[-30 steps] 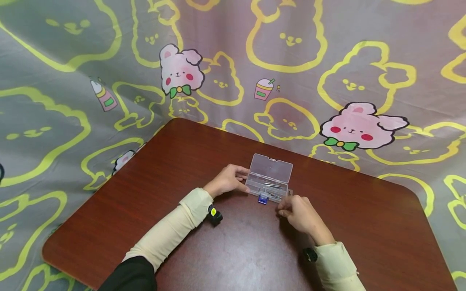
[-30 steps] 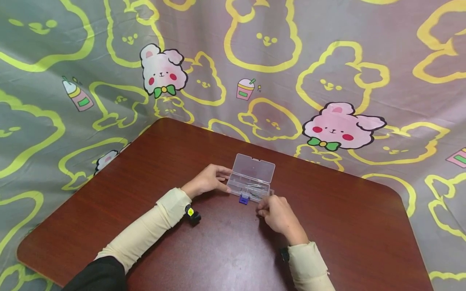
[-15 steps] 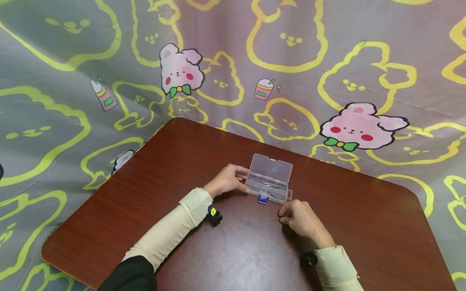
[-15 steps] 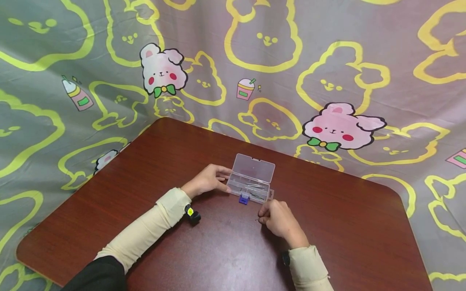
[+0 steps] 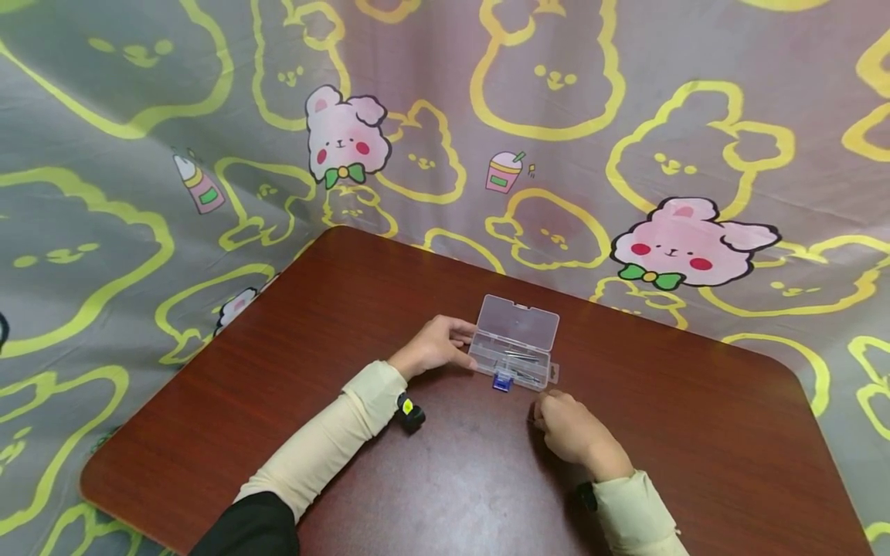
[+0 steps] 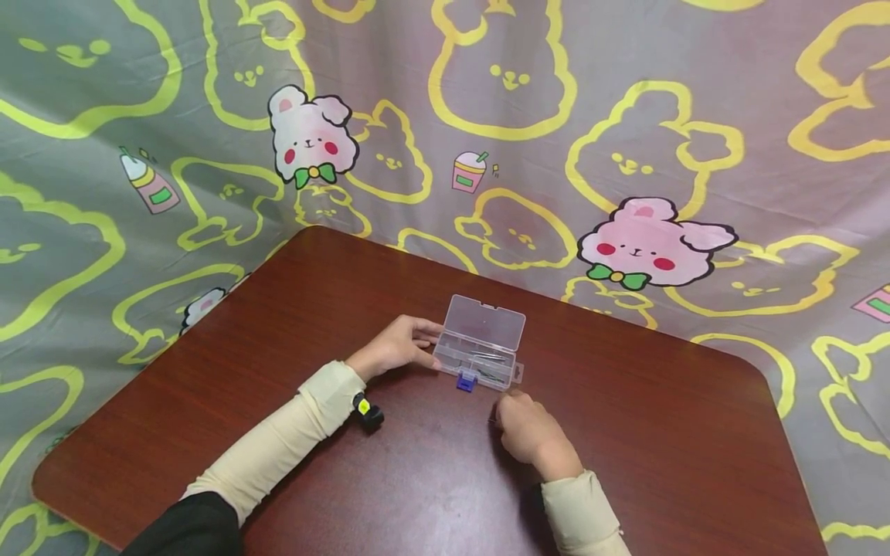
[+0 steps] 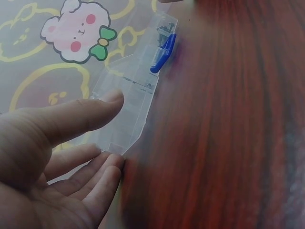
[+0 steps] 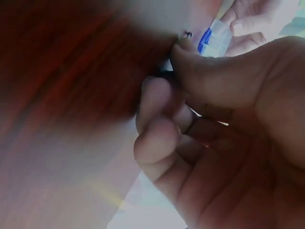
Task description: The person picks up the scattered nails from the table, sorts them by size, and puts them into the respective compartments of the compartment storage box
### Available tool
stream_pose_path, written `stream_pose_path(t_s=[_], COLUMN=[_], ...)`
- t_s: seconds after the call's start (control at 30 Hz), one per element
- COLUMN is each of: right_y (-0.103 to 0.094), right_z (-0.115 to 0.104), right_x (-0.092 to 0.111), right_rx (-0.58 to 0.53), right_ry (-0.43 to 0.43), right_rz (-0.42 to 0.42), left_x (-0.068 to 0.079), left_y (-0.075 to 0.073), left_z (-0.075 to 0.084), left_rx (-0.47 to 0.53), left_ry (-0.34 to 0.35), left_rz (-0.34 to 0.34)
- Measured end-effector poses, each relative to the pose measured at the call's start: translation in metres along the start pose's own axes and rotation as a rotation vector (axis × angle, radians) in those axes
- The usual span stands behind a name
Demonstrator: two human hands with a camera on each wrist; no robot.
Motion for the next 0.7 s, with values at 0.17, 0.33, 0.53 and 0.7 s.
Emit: stream_pose_path(t_s=[0.17, 0.33, 0.53, 0.7], right_y=[-0.006, -0.019, -0.030, -0.036], right_z=[-0.004, -0.006, -0.006, -0.007], right_x=[0.001, -0.002, -0.010, -0.018], right_rx=[-0.042, -0.068, -0.089, -0.098], right_ry=[-0.007, -0.004, -0.014, -0.031], right_rz=[0.055, 0.122, 0.176, 0.224], left_x=[0.000, -0.001, -0.001, -0.001], left_y=[0.000, 0.000, 0.000, 0.000], left_z=[-0.001, 0.000, 0.001, 0.002], left_rx=[0.001, 0.001, -0.007, -0.006], left_ry=[0.005, 0.027, 0.033, 0.032], left_rz=[-0.002, -0.002, 0.001, 0.002])
Point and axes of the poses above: each hand's wrist, its own x-axis away from the middle knuckle, its own y-axis out of the palm, z = x × y, the point moved 9 cm from there along -x, towards the middle knuckle, and after that the axes turned 2 degrees about -z, right-handed, at the moved point
